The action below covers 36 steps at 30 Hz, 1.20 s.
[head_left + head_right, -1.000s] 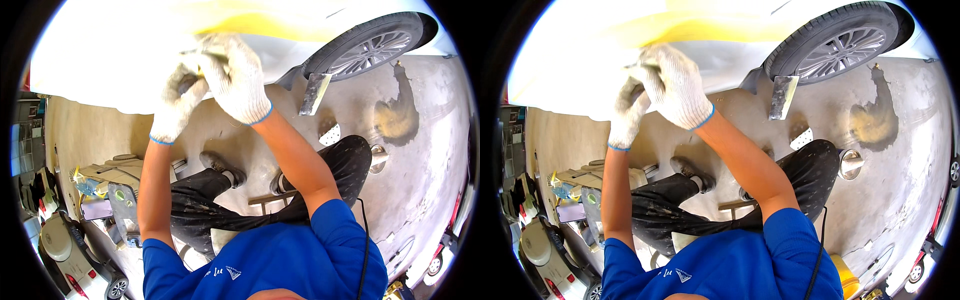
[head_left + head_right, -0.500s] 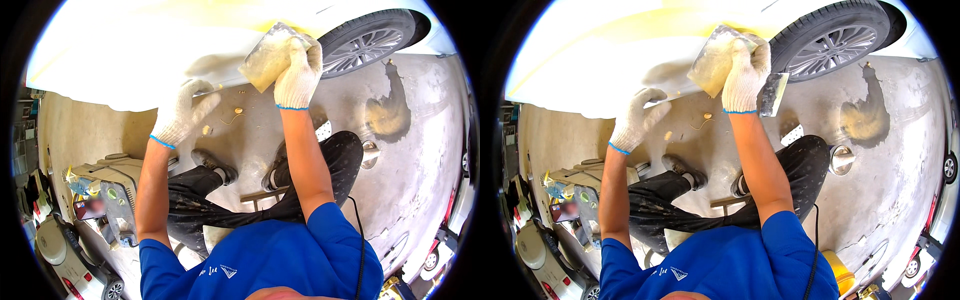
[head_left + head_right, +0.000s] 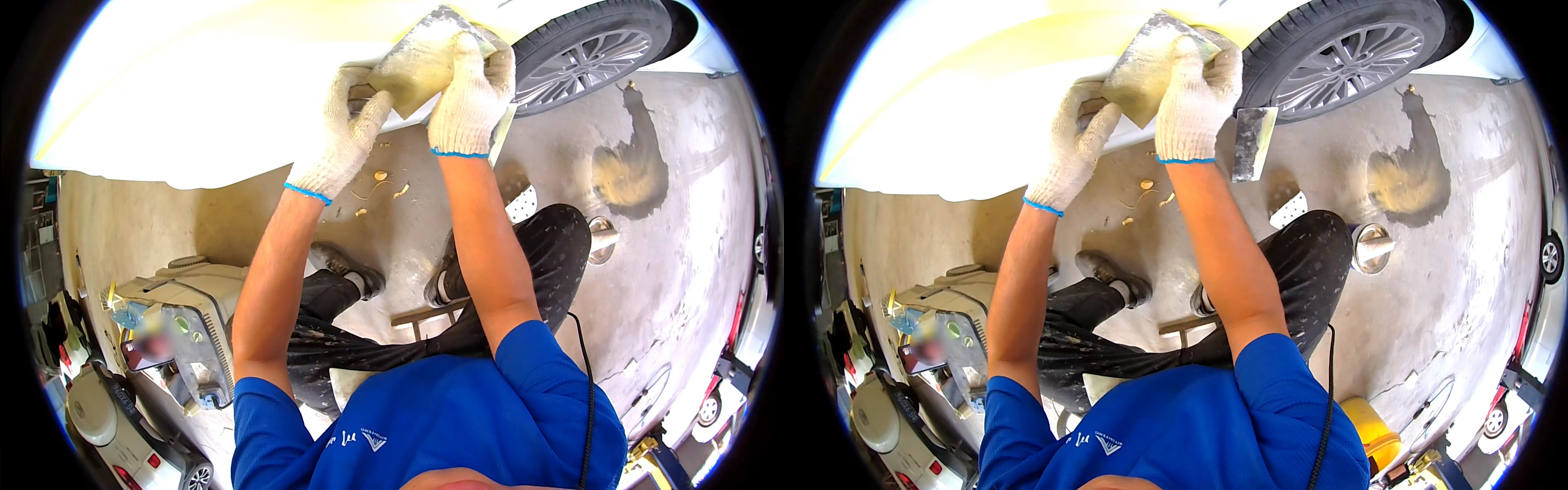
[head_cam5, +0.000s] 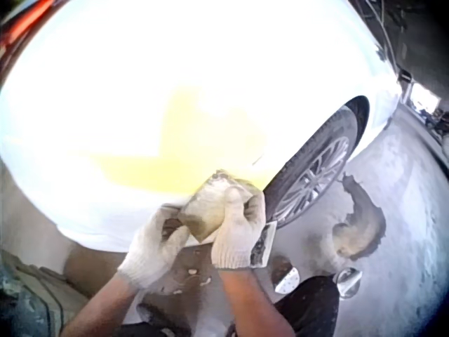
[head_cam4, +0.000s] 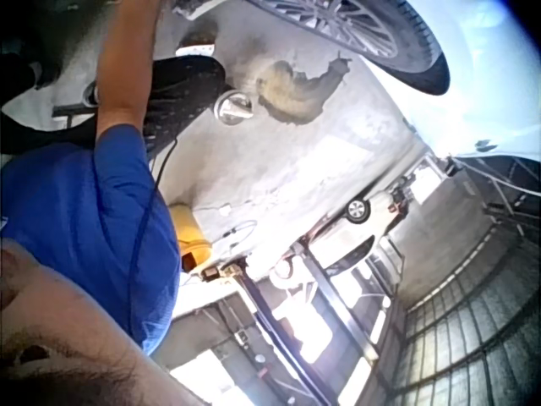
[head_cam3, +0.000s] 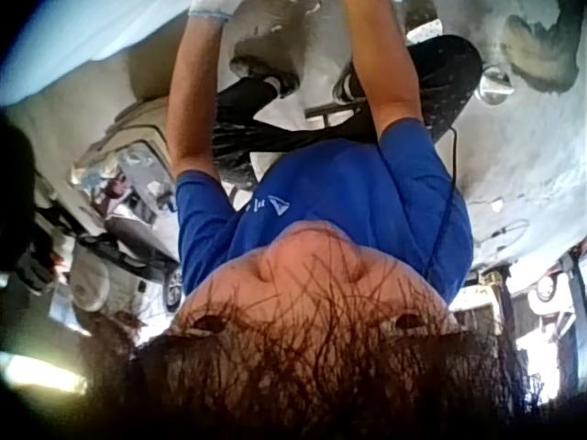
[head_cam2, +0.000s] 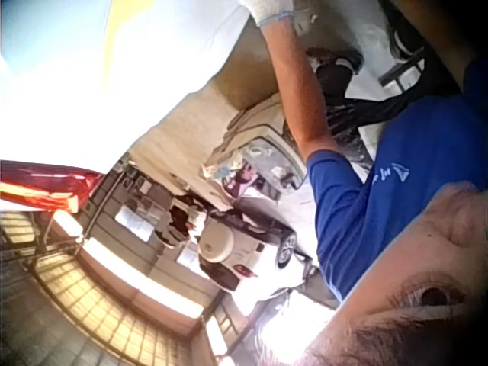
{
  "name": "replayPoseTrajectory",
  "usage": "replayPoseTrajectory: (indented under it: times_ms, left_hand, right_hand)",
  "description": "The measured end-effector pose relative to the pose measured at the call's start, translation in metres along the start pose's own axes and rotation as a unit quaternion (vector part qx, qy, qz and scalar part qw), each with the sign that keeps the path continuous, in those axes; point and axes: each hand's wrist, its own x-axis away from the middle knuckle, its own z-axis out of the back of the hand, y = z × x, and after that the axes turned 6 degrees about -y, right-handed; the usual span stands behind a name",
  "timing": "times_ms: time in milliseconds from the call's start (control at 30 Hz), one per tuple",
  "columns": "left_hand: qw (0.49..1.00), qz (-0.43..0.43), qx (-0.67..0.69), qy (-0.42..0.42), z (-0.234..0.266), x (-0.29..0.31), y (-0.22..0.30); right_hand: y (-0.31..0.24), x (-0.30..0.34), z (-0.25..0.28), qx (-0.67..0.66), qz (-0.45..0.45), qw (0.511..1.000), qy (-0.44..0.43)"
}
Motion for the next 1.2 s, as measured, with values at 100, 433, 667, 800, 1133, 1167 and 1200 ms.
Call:
replayPoseTrajectory:
  times_ms: [100,433,667,800,1133,1167,1200]
  left_hand:
    - [1.0,-0.025,-0.012,0.007,0.001,-0.001,-0.005]
    - [0.999,0.004,0.004,0.043,0.008,0.005,0.001]
    - [0.998,-0.014,-0.007,0.059,0.015,0.007,-0.002]
    - [0.998,-0.013,-0.01,0.061,0.021,0.009,-0.007]
    - [0.995,0.069,-0.07,0.035,0.045,0.037,-0.019]
    - [0.993,0.066,-0.086,0.036,0.046,0.041,-0.019]
    - [0.992,0.083,-0.093,0.033,0.046,0.047,-0.018]
  right_hand:
    - [0.001,-0.001,-0.003,-0.009,0.006,1.0,-0.002]
    - [0.002,0.005,-0.018,0.008,0.008,1.0,-0.012]
    - [0.007,0.008,-0.028,0.02,0.02,0.999,-0.019]
    - [0.008,0.012,-0.034,0.016,0.027,0.999,-0.033]
    - [0.001,0.028,-0.022,0.109,0.051,0.991,-0.055]
    - [-0.002,0.023,-0.012,0.126,0.032,0.991,-0.028]
    - [-0.004,0.018,-0.005,0.103,0.024,0.994,-0.004]
